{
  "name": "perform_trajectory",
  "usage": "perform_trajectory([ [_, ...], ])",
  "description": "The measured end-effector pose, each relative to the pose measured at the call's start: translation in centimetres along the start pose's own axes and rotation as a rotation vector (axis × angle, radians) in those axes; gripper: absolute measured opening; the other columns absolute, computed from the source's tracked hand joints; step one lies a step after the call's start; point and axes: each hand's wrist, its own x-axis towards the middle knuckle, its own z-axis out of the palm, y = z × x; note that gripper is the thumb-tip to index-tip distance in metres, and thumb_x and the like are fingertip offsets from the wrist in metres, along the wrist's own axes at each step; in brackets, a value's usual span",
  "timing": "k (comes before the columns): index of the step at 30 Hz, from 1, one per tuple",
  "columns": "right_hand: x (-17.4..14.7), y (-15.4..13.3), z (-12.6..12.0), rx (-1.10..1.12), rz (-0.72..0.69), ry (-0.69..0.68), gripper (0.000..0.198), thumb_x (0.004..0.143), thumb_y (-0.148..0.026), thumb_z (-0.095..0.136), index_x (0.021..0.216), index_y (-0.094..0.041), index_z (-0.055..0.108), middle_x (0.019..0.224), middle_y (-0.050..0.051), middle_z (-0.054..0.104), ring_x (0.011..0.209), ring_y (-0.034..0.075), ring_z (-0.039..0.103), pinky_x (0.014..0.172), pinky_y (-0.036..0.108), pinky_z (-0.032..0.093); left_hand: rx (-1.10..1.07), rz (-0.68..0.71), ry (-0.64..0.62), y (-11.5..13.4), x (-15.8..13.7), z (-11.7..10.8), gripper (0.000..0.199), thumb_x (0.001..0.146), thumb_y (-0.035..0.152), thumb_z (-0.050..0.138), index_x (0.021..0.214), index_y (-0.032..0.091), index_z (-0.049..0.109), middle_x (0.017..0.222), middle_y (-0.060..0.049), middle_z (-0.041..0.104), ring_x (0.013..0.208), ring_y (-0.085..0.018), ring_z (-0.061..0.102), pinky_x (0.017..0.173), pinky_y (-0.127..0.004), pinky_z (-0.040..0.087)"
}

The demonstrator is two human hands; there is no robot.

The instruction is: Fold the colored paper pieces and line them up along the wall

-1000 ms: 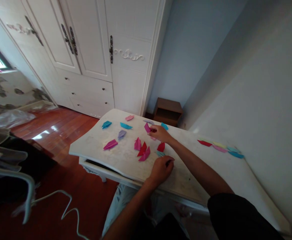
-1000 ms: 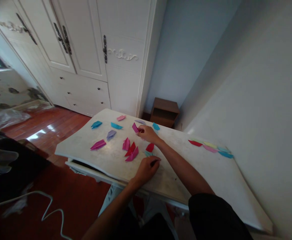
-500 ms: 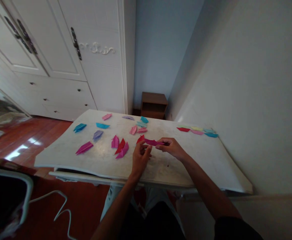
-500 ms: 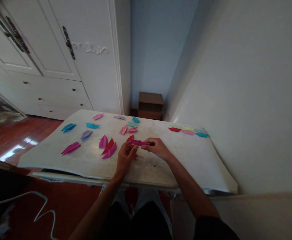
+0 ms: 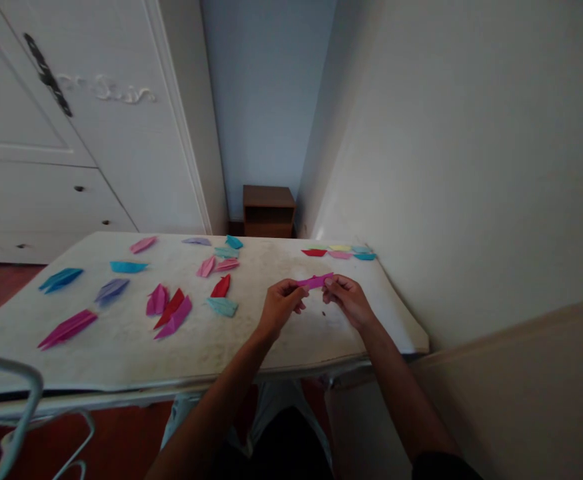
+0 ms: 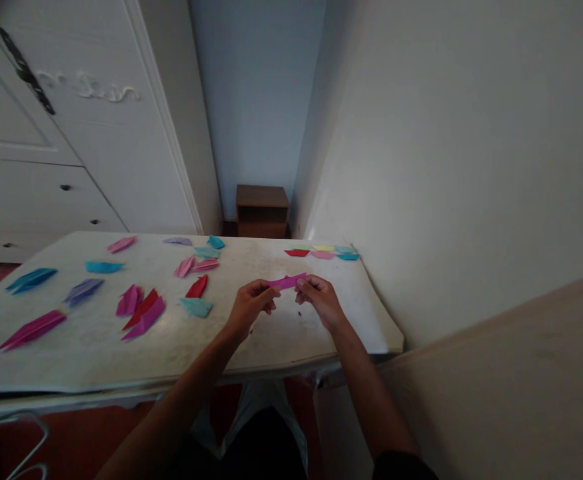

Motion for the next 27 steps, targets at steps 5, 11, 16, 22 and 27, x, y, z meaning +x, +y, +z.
perform_trajectory([
  [5, 0.2, 0.8, -5.3, 0.041, 0.079, 0.203, 0.044, 0.062, -0.056, 0.079, 0.075, -0.018, 0.062, 0.078, 0.003, 0.067, 0.056, 0.012, 0.061, 0.052, 0.024, 0.049, 0.181, -0.041, -0.133, -1.8, 3.5, 5.1, 0.015, 0.079, 0.027, 0.056, 0.082, 0.013, 0.062, 0.072, -0.003, 0.067, 0.047, -0.008, 0.058, 0.042, -0.017, 0.044],
  [11, 2.4, 1.6, -11.5, -0.133, 0.134, 0.516, 0.04, 0.066, -0.055, 0.072, 0.073, -0.019, 0.055, 0.074, 0.003, 0.067, 0.044, 0.008, 0.053, 0.036, 0.018, 0.034, 0.501, 0.1, -0.227, -4.6, 5.4, 8.6, 0.016, 0.083, 0.018, 0.049, 0.09, 0.014, 0.063, 0.076, -0.003, 0.068, 0.053, -0.01, 0.062, 0.051, -0.02, 0.049],
  [16, 5.4, 2.2, -13.7, -0.231, 0.228, 0.583, 0.025, 0.078, -0.038, 0.065, 0.069, -0.019, 0.051, 0.058, 0.0, 0.062, 0.037, 0.009, 0.05, 0.032, 0.018, 0.032, 0.708, 0.281, -0.294, -5.8, 4.6, 8.4, 0.017, 0.078, 0.014, 0.054, 0.085, 0.018, 0.069, 0.083, -0.003, 0.071, 0.076, -0.016, 0.064, 0.079, -0.029, 0.051],
  [22, 8.1, 2.4, -15.0, -0.396, 0.307, 0.642, 0.017, 0.084, -0.022, 0.058, 0.068, -0.017, 0.054, 0.051, 0.0, 0.059, 0.034, 0.009, 0.05, 0.032, 0.019, 0.034, 0.844, 0.371, -0.352, -5.9, 4.2, 8.2, 0.022, 0.08, 0.014, 0.052, 0.091, 0.018, 0.07, 0.088, -0.005, 0.071, 0.078, -0.017, 0.063, 0.079, -0.029, 0.049],
  [27, 8.4, 2.5, -16.0, -0.551, 0.323, 0.663, 0.016, 0.085, -0.021, 0.056, 0.071, -0.015, 0.058, 0.054, 0.003, 0.062, 0.036, 0.01, 0.053, 0.036, 0.02, 0.038, 0.892, 0.396, -0.369, -5.9, 4.2, 8.1, 0.022, 0.081, 0.014, 0.051, 0.092, 0.017, 0.07, 0.088, -0.006, 0.071, 0.078, -0.017, 0.063, 0.077, -0.028, 0.049],
])
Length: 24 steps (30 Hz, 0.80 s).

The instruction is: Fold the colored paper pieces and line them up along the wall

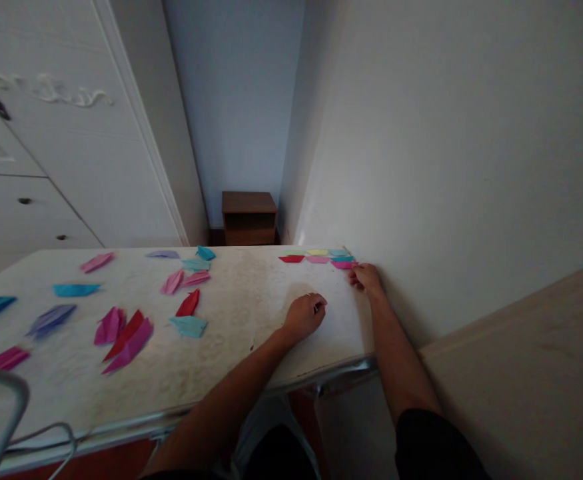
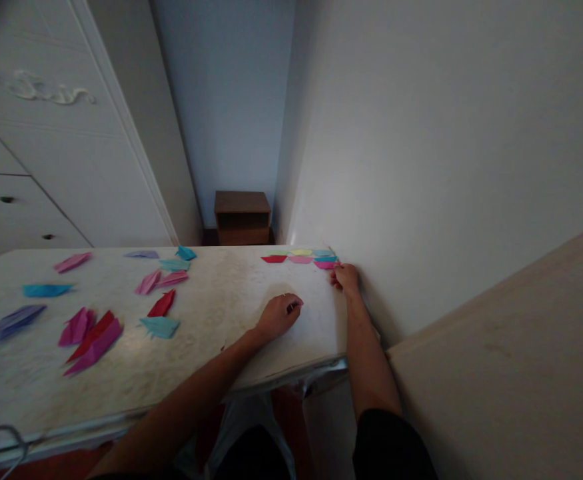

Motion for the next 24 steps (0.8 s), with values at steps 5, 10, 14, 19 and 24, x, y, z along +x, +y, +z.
perform_trajectory([
  [5, -1.1, 0.2, 0.1, -0.185, -0.117, 0.151, 0.026, 0.087, -0.023, 0.053, 0.107, -0.009, 0.061, 0.08, 0.015, 0.071, 0.066, 0.021, 0.068, 0.057, 0.029, 0.05, 0.033, 0.014, -0.012, 0.0, -0.1, 0.0, 0.023, 0.083, 0.014, 0.05, 0.094, 0.016, 0.07, 0.091, -0.007, 0.072, 0.082, -0.019, 0.064, 0.08, -0.029, 0.048],
  [10, -2.8, 0.3, 1.3, -0.394, -0.418, 0.17, 0.042, 0.084, -0.023, 0.057, 0.125, -0.014, 0.057, 0.132, 0.019, 0.056, 0.125, 0.029, 0.05, 0.1, 0.037, 0.041, 0.053, 0.021, -0.029, 0.2, -0.2, 0.0, 0.023, 0.083, 0.014, 0.051, 0.095, 0.017, 0.071, 0.092, -0.006, 0.072, 0.085, -0.019, 0.064, 0.081, -0.029, 0.049],
  [14, -2.9, 1.2, 2.4, -0.74, -0.719, 0.114, 0.038, 0.092, -0.03, 0.048, 0.123, -0.013, 0.061, 0.137, 0.017, 0.053, 0.127, 0.029, 0.045, 0.107, 0.041, 0.034, 0.066, 0.012, -0.038, 0.4, -0.2, -0.2, 0.023, 0.083, 0.013, 0.051, 0.095, 0.017, 0.071, 0.092, -0.006, 0.071, 0.085, -0.019, 0.064, 0.082, -0.029, 0.049],
  [19, -2.2, 2.7, 2.7, -0.777, -0.795, 0.08, 0.04, 0.095, -0.033, 0.042, 0.127, -0.017, 0.059, 0.127, 0.014, 0.061, 0.12, 0.025, 0.051, 0.104, 0.038, 0.037, 0.075, 0.011, -0.044, 0.4, -0.3, -0.2, 0.023, 0.084, 0.015, 0.051, 0.096, 0.017, 0.07, 0.094, -0.006, 0.071, 0.088, -0.019, 0.064, 0.083, -0.029, 0.049],
  [24, -1.6, 3.6, 2.6, -0.718, -0.839, 0.102, 0.041, 0.094, -0.032, 0.042, 0.128, -0.016, 0.058, 0.126, 0.014, 0.062, 0.12, 0.027, 0.05, 0.106, 0.043, 0.035, 0.073, 0.025, -0.051, 0.2, -0.2, 0.0, 0.024, 0.084, 0.016, 0.05, 0.097, 0.017, 0.07, 0.094, -0.007, 0.071, 0.087, -0.019, 0.064, 0.083, -0.029, 0.05],
])
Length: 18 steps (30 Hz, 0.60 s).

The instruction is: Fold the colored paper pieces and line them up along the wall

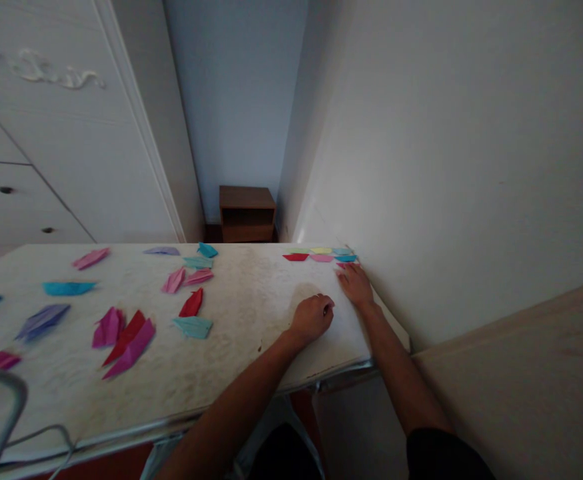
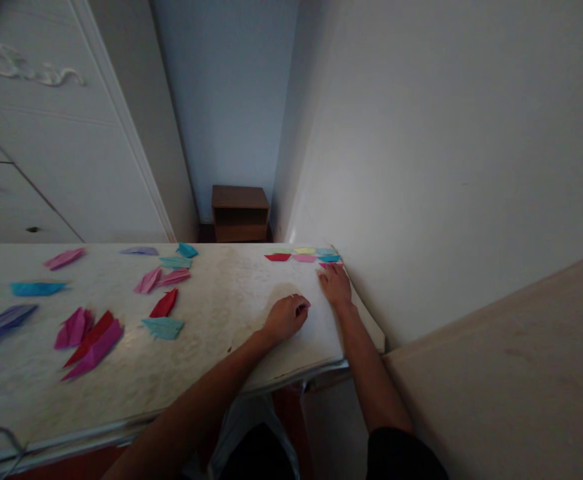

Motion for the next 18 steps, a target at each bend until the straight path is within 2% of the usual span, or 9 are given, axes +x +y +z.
perform_trajectory([
  [5, 0.0, 0.3, 0.4, 0.045, -0.009, 0.019, 0.042, 0.092, -0.032, 0.042, 0.129, -0.016, 0.058, 0.129, 0.014, 0.06, 0.124, 0.028, 0.048, 0.109, 0.047, 0.032, -0.007, 0.005, 0.0, 0.1, -0.1, 0.0, 0.024, 0.084, 0.016, 0.05, 0.097, 0.016, 0.07, 0.094, -0.008, 0.071, 0.086, -0.02, 0.064, 0.082, -0.031, 0.05],
  [11, -0.4, -0.4, 0.0, 0.089, 0.046, 0.081, 0.047, 0.092, -0.035, 0.04, 0.128, -0.01, 0.056, 0.135, 0.02, 0.054, 0.131, 0.031, 0.042, 0.11, 0.05, 0.033, -0.028, 0.01, 0.001, 0.2, -0.3, -0.1, 0.025, 0.083, 0.015, 0.05, 0.096, 0.016, 0.071, 0.093, -0.008, 0.071, 0.086, -0.02, 0.064, 0.082, -0.031, 0.05],
  [15, -0.5, -2.3, -1.5, 0.242, 0.055, 0.104, 0.043, 0.09, -0.037, 0.042, 0.122, -0.014, 0.058, 0.132, 0.017, 0.057, 0.127, 0.031, 0.046, 0.111, 0.051, 0.033, -0.061, 0.006, 0.0, 0.6, -0.7, -0.2, 0.024, 0.083, 0.015, 0.05, 0.096, 0.016, 0.071, 0.092, -0.008, 0.071, 0.084, -0.019, 0.064, 0.082, -0.031, 0.051],
  [18, -1.0, -5.1, -3.0, 0.398, 0.076, 0.086, 0.043, 0.09, -0.042, 0.044, 0.116, -0.014, 0.061, 0.125, 0.018, 0.061, 0.121, 0.03, 0.051, 0.109, 0.049, 0.035, -0.15, 0.004, 0.024, 0.9, -1.8, -1.0, 0.024, 0.083, 0.016, 0.051, 0.096, 0.017, 0.071, 0.092, -0.007, 0.072, 0.083, -0.019, 0.065, 0.083, -0.032, 0.051],
])
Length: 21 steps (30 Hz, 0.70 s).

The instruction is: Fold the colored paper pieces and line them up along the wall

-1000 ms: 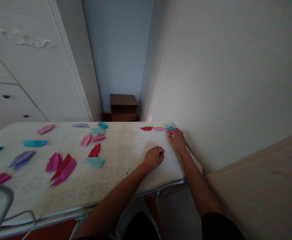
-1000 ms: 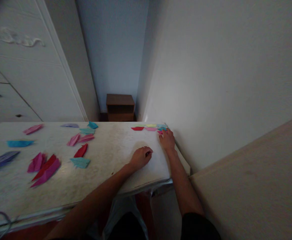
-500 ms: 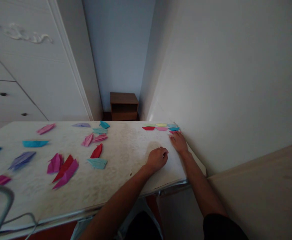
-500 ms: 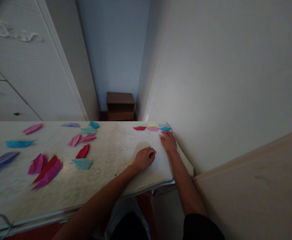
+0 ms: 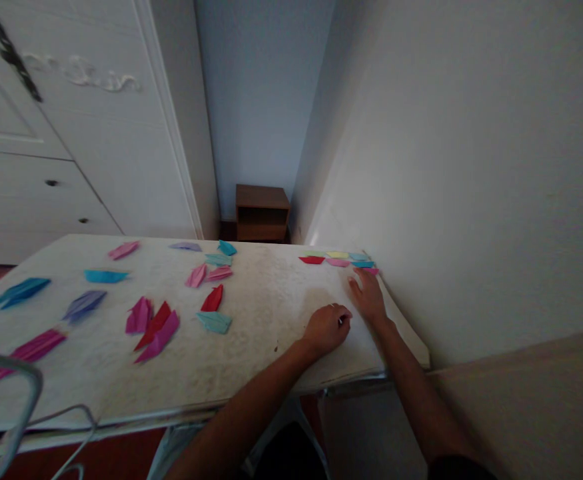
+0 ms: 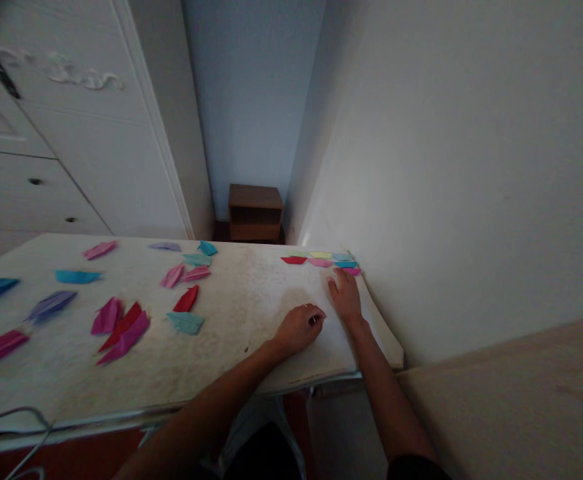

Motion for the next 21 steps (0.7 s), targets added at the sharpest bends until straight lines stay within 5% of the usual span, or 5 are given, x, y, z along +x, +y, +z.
perform_trajectory([
  [5, -2.6, -7.4, 1.4, 0.214, -0.009, -0.116, 0.038, 0.093, -0.044, 0.043, 0.109, -0.018, 0.064, 0.11, 0.014, 0.069, 0.095, 0.025, 0.065, 0.083, 0.041, 0.053, -0.09, 0.013, 0.108, -0.1, -3.7, -4.0, 0.022, 0.083, 0.021, 0.053, 0.094, 0.022, 0.072, 0.091, -0.008, 0.073, 0.081, -0.022, 0.066, 0.079, -0.036, 0.054],
  [11, -4.8, -15.5, 5.4, 0.404, -0.135, -0.474, 0.034, 0.092, -0.045, 0.046, 0.088, -0.018, 0.067, 0.083, 0.006, 0.071, 0.073, 0.02, 0.064, 0.068, 0.029, 0.049, -0.007, -0.111, 0.399, -2.9, -10.5, -12.7, 0.022, 0.09, 0.025, 0.049, 0.098, 0.027, 0.069, 0.089, -0.007, 0.072, 0.078, -0.02, 0.066, 0.076, -0.035, 0.055],
  [17, -2.2, -17.6, 8.7, 0.338, -0.185, -0.523, 0.038, 0.092, -0.046, 0.042, 0.081, -0.018, 0.065, 0.069, 0.004, 0.066, 0.063, 0.018, 0.059, 0.061, 0.028, 0.044, 0.272, -0.322, 0.865, -6.9, -18.2, -22.4, 0.017, 0.087, 0.029, 0.052, 0.093, 0.024, 0.067, 0.084, -0.002, 0.07, 0.072, -0.019, 0.064, 0.069, -0.034, 0.053],
  [21, -1.3, -17.7, 9.6, 0.309, -0.201, -0.534, 0.04, 0.089, -0.05, 0.044, 0.084, -0.019, 0.068, 0.081, 0.007, 0.071, 0.072, 0.023, 0.064, 0.069, 0.033, 0.048, 0.472, -0.561, 0.935, -9.9, -22.0, -28.0, 0.026, 0.085, 0.032, 0.049, 0.1, 0.019, 0.067, 0.095, -0.006, 0.07, 0.082, -0.021, 0.064, 0.073, -0.033, 0.052],
])
